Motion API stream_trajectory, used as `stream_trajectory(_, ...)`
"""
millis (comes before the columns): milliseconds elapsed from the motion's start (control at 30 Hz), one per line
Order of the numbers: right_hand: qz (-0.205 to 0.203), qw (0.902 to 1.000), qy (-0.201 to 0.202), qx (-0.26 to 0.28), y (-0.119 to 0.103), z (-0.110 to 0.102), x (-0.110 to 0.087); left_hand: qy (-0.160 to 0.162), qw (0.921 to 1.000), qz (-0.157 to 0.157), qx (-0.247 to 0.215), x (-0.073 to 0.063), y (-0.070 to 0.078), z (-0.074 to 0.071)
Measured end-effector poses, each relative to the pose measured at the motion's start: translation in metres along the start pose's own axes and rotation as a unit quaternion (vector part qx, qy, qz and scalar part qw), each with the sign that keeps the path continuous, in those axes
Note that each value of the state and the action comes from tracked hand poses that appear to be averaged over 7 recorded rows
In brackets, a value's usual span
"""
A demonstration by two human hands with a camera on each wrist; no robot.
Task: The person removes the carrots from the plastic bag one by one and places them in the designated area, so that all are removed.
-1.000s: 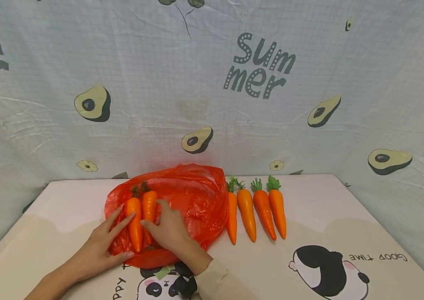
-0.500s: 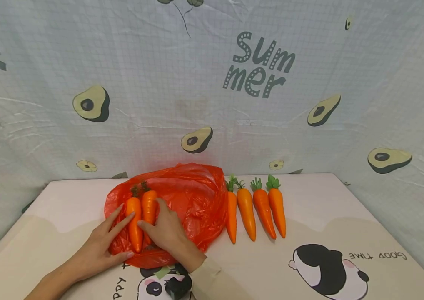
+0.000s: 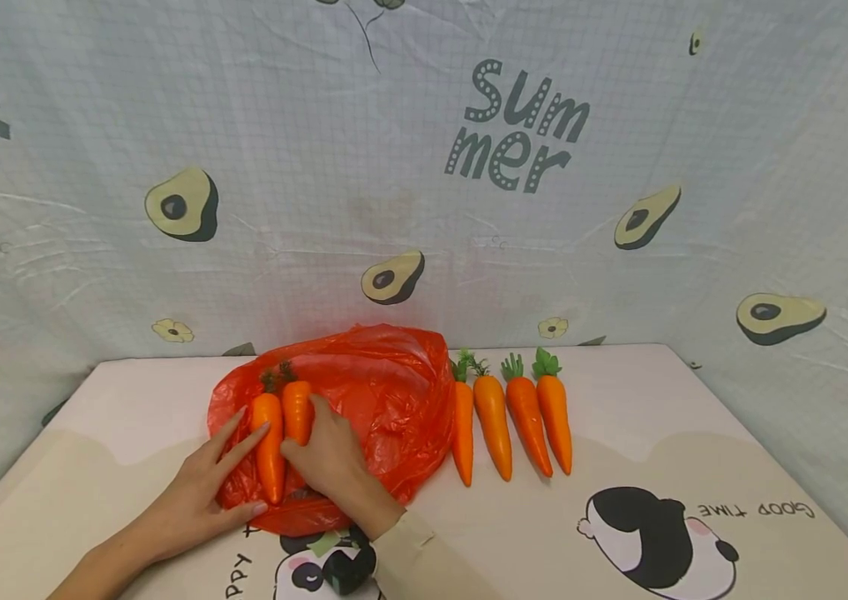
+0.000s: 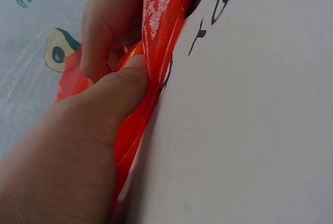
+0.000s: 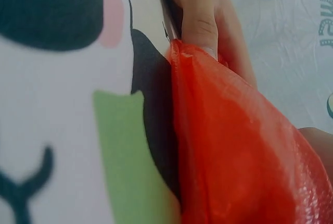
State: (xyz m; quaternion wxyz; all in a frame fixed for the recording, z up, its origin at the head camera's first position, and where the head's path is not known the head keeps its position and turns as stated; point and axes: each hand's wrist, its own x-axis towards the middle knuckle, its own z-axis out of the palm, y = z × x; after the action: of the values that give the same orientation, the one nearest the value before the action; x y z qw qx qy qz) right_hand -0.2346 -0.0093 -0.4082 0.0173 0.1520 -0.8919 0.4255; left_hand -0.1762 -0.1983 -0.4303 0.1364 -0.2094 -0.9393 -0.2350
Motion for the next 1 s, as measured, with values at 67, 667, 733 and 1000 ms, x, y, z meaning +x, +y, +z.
stream_trajectory(67,0.002,1.0,0.004,0.006,0.001,0.0,0.0,0.003,1.0,0.002,0.0,0.0,0.0,0.001)
stream_trajectory(667,-0.012,0.999,0.003,0.042,-0.005,-0.035,-0.015,0.01,0.9999,0.008,0.005,-0.002,-0.004,0.004)
stream_trajectory(733,-0.015,0.9992,0.001,0.038,-0.006,-0.037,-0.018,0.009,0.9999,0.007,0.003,-0.002,-0.003,0.004)
stream_trajectory(1000,-0.033,0.999,-0.018,0.026,-0.006,-0.048,-0.033,0.0,1.0,0.003,0.003,-0.003,-0.003,0.003)
